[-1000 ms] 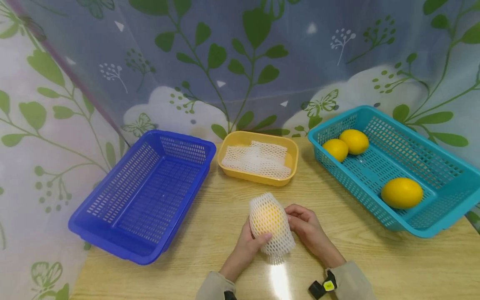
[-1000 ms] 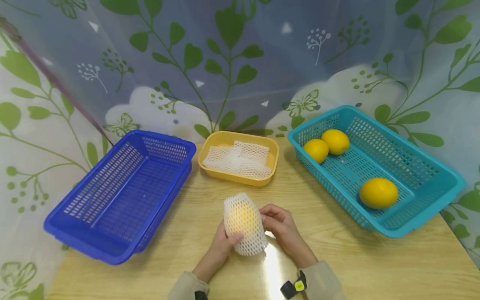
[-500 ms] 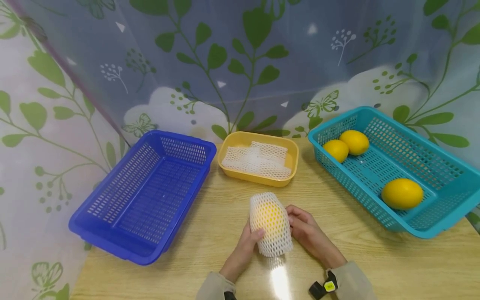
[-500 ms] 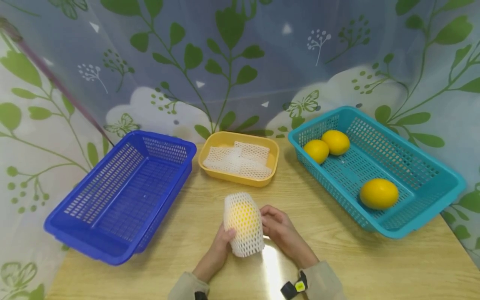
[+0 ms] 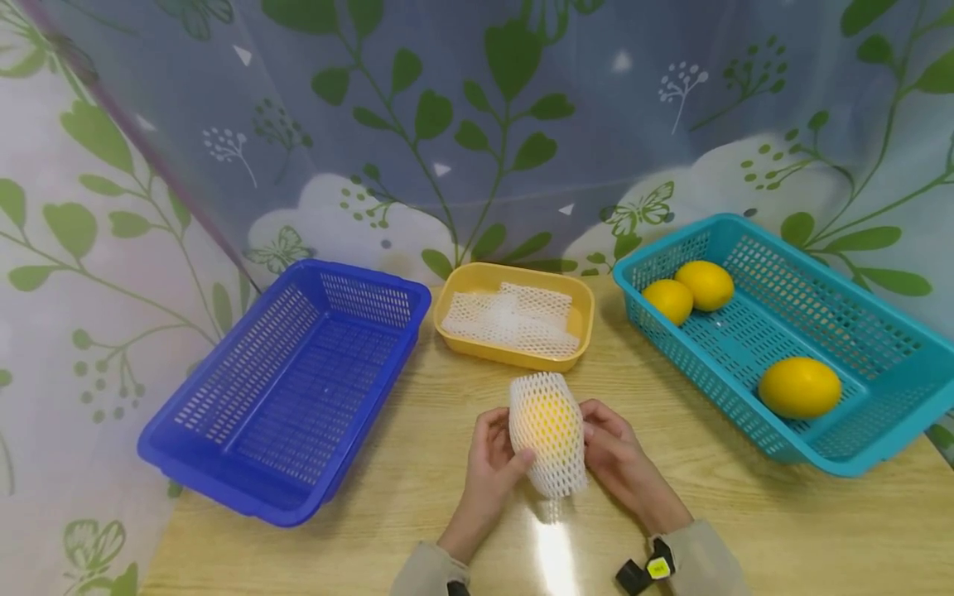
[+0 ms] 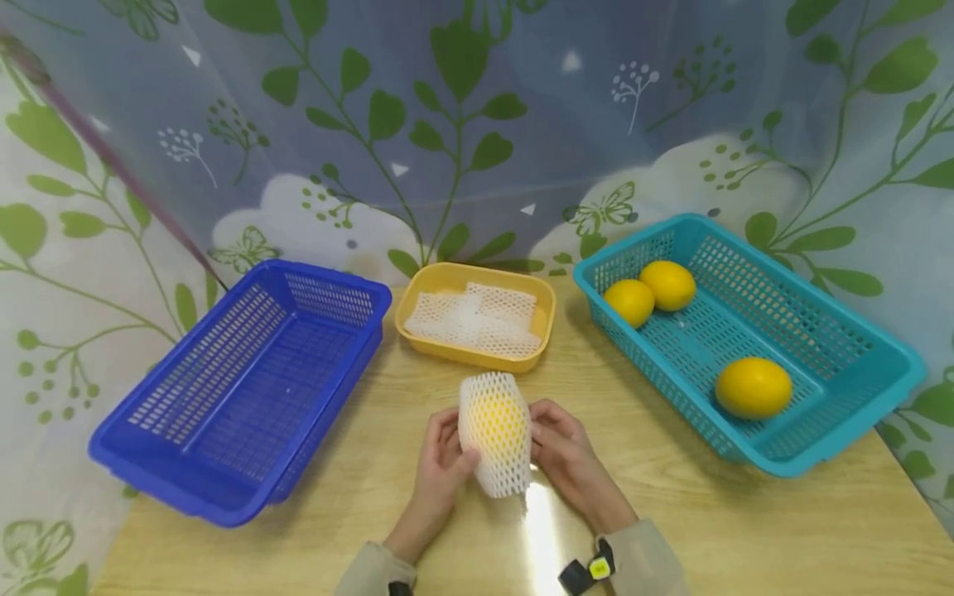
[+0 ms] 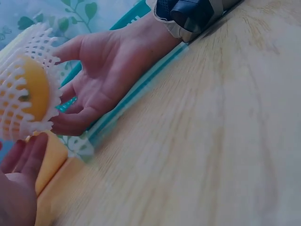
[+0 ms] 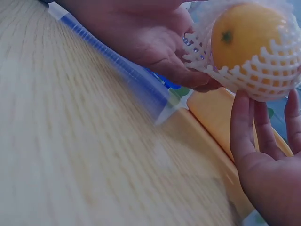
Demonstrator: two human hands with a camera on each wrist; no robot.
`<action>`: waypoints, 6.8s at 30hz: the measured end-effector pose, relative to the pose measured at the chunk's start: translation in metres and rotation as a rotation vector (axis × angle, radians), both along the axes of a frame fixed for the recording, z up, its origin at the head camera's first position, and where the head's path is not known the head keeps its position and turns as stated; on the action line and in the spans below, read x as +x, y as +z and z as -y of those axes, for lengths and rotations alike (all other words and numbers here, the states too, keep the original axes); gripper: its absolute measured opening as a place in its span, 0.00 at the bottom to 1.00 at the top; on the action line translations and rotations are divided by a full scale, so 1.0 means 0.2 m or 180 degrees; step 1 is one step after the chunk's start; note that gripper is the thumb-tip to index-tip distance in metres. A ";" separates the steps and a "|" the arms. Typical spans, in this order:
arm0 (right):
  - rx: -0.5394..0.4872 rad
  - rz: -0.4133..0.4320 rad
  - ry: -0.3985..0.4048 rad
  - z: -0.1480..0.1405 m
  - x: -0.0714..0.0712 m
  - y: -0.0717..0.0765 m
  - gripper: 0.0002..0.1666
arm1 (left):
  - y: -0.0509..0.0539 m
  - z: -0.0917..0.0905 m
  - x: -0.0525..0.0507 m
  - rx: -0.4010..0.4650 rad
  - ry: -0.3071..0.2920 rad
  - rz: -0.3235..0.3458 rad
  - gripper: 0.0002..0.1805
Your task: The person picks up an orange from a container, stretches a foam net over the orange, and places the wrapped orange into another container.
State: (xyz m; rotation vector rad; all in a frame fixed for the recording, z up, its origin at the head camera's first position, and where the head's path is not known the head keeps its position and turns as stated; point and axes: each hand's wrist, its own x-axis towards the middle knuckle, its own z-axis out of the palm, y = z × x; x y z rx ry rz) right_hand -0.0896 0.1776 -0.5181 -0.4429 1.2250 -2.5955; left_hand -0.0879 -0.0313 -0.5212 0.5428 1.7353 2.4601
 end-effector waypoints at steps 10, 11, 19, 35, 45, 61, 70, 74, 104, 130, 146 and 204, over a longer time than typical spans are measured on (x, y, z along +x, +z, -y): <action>-0.0101 -0.0020 -0.0056 0.00 0.00 0.01 0.18 | 0.00 0.01 -0.01 0.0097 0.0419 -0.0330 0.23; -0.0083 -0.0025 -0.0088 0.00 0.00 0.01 0.18 | 0.00 0.01 -0.01 0.0091 0.0410 -0.0306 0.23; 0.0342 -0.0060 -0.0560 0.00 0.01 -0.01 0.19 | 0.01 0.03 0.00 -0.0026 0.0256 -0.0036 0.21; 0.0870 -0.0444 -0.1010 0.04 0.00 -0.03 0.14 | 0.02 0.01 0.01 -0.0197 -0.0105 0.0223 0.33; 0.0511 -0.0661 -0.0543 0.06 0.02 -0.02 0.15 | 0.02 0.00 0.01 -0.0438 0.0026 0.0275 0.41; 0.0016 -0.0787 -0.0406 0.09 0.03 0.01 0.17 | 0.06 0.03 0.02 0.0788 -0.0151 0.1340 0.30; 0.1168 -0.0308 -0.1488 0.13 0.01 0.09 0.09 | 0.10 0.07 0.02 0.1438 -0.1469 0.1099 0.41; 0.2183 -0.0815 -0.1982 0.18 -0.01 0.15 0.04 | 0.23 0.07 0.05 0.1760 -0.1725 0.0981 0.41; 0.4433 -0.1133 -0.2177 0.82 -0.36 0.36 0.21 | 0.95 0.71 0.06 0.0467 -0.0375 0.0947 0.32; 0.5640 -0.1620 -0.1586 1.16 -0.42 0.36 0.36 | 0.78 1.16 -0.72 -0.2011 0.0888 0.1272 0.26; 0.5828 -0.1698 -0.1642 1.16 -0.42 0.35 0.35 | 0.59 1.21 -0.91 -0.4845 0.1040 -0.0099 0.62; 0.4870 -0.2470 -0.1282 0.64 -0.56 0.76 0.10 | 1.00 0.60 -0.58 -0.4586 0.2129 -0.2393 0.24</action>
